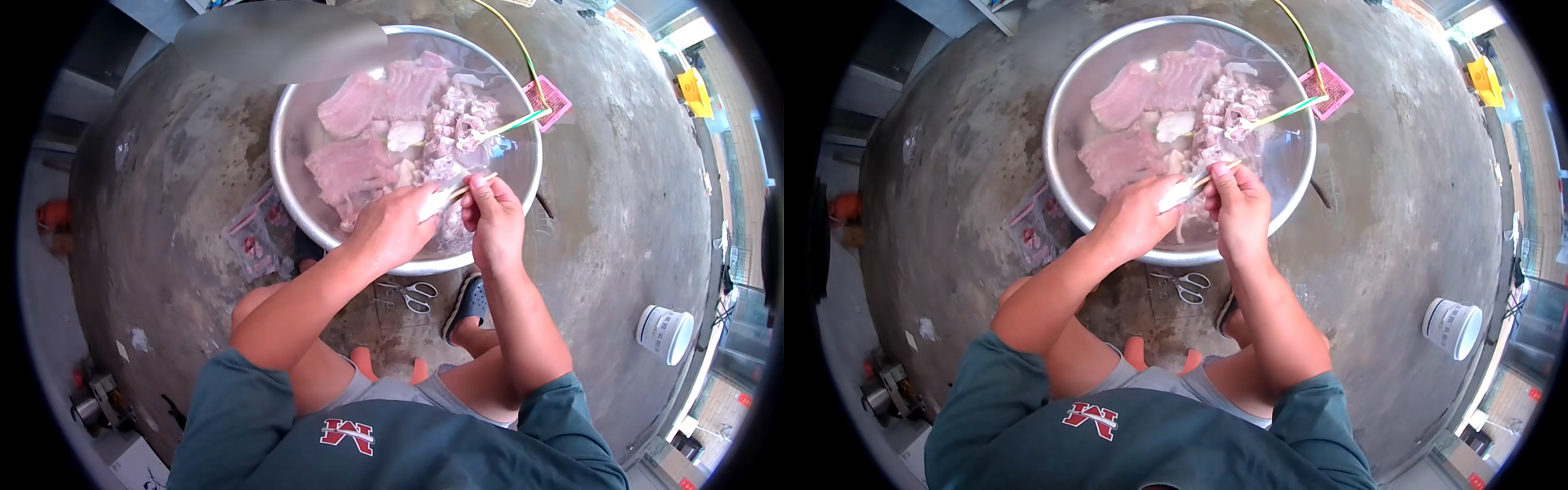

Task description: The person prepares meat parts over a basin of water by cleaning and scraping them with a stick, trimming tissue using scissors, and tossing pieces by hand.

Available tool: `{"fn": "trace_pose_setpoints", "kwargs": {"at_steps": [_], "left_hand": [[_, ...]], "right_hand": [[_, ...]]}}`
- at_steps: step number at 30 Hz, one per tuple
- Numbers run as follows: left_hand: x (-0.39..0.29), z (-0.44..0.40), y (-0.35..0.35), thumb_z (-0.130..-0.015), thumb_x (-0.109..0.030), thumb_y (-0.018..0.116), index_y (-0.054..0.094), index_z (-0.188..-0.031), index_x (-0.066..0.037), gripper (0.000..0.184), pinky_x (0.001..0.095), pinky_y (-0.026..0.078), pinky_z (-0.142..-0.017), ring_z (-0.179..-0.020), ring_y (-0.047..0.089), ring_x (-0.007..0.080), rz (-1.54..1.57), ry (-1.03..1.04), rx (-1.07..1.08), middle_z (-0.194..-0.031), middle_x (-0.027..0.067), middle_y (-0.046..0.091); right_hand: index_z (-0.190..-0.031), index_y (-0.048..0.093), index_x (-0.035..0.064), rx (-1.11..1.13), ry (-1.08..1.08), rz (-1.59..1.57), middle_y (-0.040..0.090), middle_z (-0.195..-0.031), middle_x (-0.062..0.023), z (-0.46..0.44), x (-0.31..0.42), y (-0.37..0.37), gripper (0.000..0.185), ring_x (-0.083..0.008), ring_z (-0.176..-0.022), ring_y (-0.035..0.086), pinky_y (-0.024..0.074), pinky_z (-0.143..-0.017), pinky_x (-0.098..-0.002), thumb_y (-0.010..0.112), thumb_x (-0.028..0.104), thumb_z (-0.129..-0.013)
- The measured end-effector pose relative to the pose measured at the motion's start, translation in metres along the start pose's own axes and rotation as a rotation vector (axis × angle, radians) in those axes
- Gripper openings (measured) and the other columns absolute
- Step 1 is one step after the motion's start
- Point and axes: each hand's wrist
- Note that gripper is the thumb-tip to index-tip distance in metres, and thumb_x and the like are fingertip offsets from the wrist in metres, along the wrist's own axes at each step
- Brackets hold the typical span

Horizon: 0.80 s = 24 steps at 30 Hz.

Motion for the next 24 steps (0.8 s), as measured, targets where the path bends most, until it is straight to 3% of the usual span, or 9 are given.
{"fn": "trace_pose_setpoints", "kwargs": {"at_steps": [4,6,8,9,12,14,16,19,24], "left_hand": [[0.012,0.0,-0.021,-0.084,-0.012,0.064,0.062,-0.119,-0.005,0.036,0.0385,0.05,-0.077,-0.086,0.067,0.0302,0.013,-0.211,0.27,-0.095,0.0174,0.068],[0.019,0.003,-0.023,-0.085,-0.013,0.064,0.062,-0.119,-0.005,0.035,0.0343,0.05,-0.075,-0.083,0.065,0.0215,0.123,-0.233,0.181,-0.091,0.0139,0.068],[0.024,0.002,-0.028,-0.086,-0.013,0.067,0.062,-0.122,-0.005,0.038,0.0281,0.049,-0.076,-0.081,0.06,0.0105,0.219,-0.203,0.114,-0.089,0.0086,0.067],[0.026,0.0,-0.028,-0.085,-0.012,0.067,0.061,-0.122,-0.004,0.038,0.0282,0.049,-0.077,-0.082,0.06,0.0109,0.261,-0.18,0.089,-0.09,0.0089,0.067],[0.032,-0.005,-0.024,-0.085,-0.011,0.068,0.06,-0.124,-0.003,0.04,0.0283,0.049,-0.079,-0.085,0.061,0.012,0.325,-0.143,0.03,-0.092,0.01,0.068],[0.032,-0.007,-0.025,-0.086,-0.01,0.068,0.06,-0.125,-0.002,0.04,0.0285,0.049,-0.08,-0.087,0.062,0.0129,0.271,-0.153,-0.011,-0.094,0.011,0.068],[0.023,-0.006,-0.031,-0.086,-0.01,0.067,0.06,-0.125,-0.002,0.04,0.0296,0.05,-0.081,-0.09,0.064,0.0161,0.239,-0.14,-0.042,-0.099,0.0128,0.068],[0.022,-0.004,-0.031,-0.085,-0.01,0.066,0.06,-0.124,-0.003,0.04,0.0315,0.05,-0.083,-0.094,0.066,0.022,0.168,-0.066,-0.111,-0.105,0.015,0.068],[0.023,-0.002,-0.028,-0.083,-0.008,0.066,0.061,-0.122,-0.003,0.039,0.0366,0.05,-0.081,-0.095,0.064,0.0315,0.076,0.049,-0.183,-0.105,0.0154,0.065]], "right_hand": [[-0.084,0.06,0.0068,-0.295,-0.186,-0.205,0.049,-0.063,0.0034,-0.034,0.047,-0.049,0.016,-0.0067,-0.052,0.043,0.0334,-0.046,-0.0214,0.06,0.018,-0.096],[-0.094,0.057,0.0061,-0.365,-0.325,-0.292,0.045,-0.064,0.0031,-0.045,0.069,-0.076,0.013,-0.0075,-0.054,0.042,0.0337,-0.049,-0.0219,0.056,0.018,-0.098],[-0.094,0.056,0.0067,-0.319,-0.437,-0.22,0.055,-0.07,-0.0012,-0.041,0.069,-0.073,0.016,-0.0106,-0.058,0.051,0.0422,-0.053,-0.0229,0.052,0.021,-0.101],[-0.094,0.056,0.0068,-0.348,-0.458,-0.167,0.059,-0.074,-0.0031,-0.032,0.07,-0.05,0.018,-0.0118,-0.061,0.055,0.0452,-0.055,-0.0237,0.051,0.022,-0.102],[-0.096,0.057,0.0066,0.032,-0.427,0.147,0.061,-0.07,-0.0045,-0.016,0.05,-0.028,0.023,-0.0121,-0.06,0.058,0.0482,-0.055,-0.0264,0.05,0.028,-0.103],[-0.093,0.062,0.0063,0.161,-0.229,0.41,0.053,-0.06,0.001,-0.003,0.035,-0.013,0.028,-0.0077,-0.052,0.049,0.0373,-0.048,-0.0216,0.052,0.031,-0.102],[-0.097,0.064,0.0051,0.232,-0.065,0.402,0.046,-0.061,0.0061,0.005,0.019,-0.001,0.028,-0.0034,-0.052,0.038,0.0288,-0.047,-0.0209,0.054,0.03,-0.101],[-0.104,0.065,0.0035,0.315,0.034,0.397,0.042,-0.063,0.008,0.012,0.012,0.006,0.025,-0.0028,-0.055,0.035,0.0276,-0.049,-0.0202,0.052,0.024,-0.102],[-0.106,0.068,0.0028,0.356,0.089,0.535,0.048,-0.068,0.0051,0.013,0.011,0.008,0.025,-0.0055,-0.063,0.042,0.0356,-0.057,-0.0236,0.054,0.022,-0.1]]}}
Point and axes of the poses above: each hand's wrist, its own z-axis away from the middle knuckle, its own y-axis out of the palm, x = y × z
